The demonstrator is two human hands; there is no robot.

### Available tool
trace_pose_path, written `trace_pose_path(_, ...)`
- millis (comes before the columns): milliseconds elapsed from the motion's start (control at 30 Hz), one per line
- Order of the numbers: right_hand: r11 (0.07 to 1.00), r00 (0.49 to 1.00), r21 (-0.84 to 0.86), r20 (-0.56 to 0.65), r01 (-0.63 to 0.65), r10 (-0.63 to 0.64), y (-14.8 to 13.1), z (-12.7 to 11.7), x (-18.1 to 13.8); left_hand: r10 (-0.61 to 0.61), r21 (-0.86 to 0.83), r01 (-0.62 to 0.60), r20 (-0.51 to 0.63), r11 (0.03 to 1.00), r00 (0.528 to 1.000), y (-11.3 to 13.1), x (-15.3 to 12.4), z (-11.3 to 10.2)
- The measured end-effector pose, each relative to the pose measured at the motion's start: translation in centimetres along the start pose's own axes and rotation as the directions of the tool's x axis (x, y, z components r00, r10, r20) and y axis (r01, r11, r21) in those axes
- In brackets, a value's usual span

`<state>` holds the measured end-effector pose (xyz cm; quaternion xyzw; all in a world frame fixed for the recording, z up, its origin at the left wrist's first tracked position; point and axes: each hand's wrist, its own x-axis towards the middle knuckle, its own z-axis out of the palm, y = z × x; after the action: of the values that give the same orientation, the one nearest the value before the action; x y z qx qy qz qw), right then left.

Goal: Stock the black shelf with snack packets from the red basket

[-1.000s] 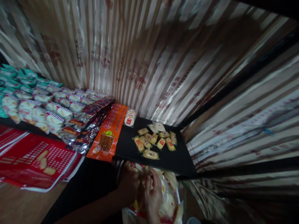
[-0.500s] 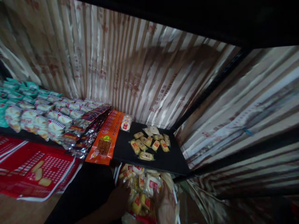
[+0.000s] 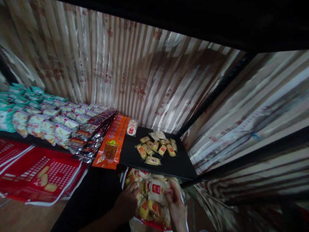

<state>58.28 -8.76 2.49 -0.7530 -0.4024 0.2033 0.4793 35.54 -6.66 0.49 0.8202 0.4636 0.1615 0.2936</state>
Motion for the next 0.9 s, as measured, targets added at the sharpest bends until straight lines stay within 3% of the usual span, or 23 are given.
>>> trace_pose_path(100,0.984,0.984,0.151,0.166,-0.093,0.068,-3.6,-0.6,-0.5,-0.076,-0.149,0.059,-0.116,0.987,0.990,0.2,0.8,-1.0)
trace_pose_path(200,0.944,0.930,0.278,0.362,-0.179,0.069,-7.0,-0.5,-1.1,-0.129,-0.363,0.054,-0.187,0.930,0.974,0.8,1.4,-2.9)
trace_pose_path(300,0.899,0.888,0.372,0.459,-0.232,0.039,-9.5,0.4,-1.5,-0.171,-0.618,0.057,-0.128,0.784,0.977,1.5,1.7,-4.7)
trace_pose_path(433,0.866,0.886,0.435,0.464,-0.248,0.021,-10.3,2.4,-1.1,-0.234,-0.879,0.135,0.028,0.458,0.972,2.1,1.8,-6.4)
trace_pose_path(500,0.868,0.901,0.434,0.432,-0.242,0.035,-9.9,3.4,-0.6,-0.330,-0.914,0.171,0.045,0.367,0.943,2.2,1.9,-7.0)
trace_pose_path(667,0.888,0.925,0.393,0.369,-0.239,0.086,-9.0,5.1,-0.7,-0.460,-0.934,0.180,0.020,0.307,0.888,2.1,2.2,-8.7)
trace_pose_path(900,0.822,0.889,0.445,0.434,-0.354,0.148,-9.5,6.3,-1.8,-0.523,-0.953,0.172,0.017,0.248,0.852,2.4,3.0,-8.8)
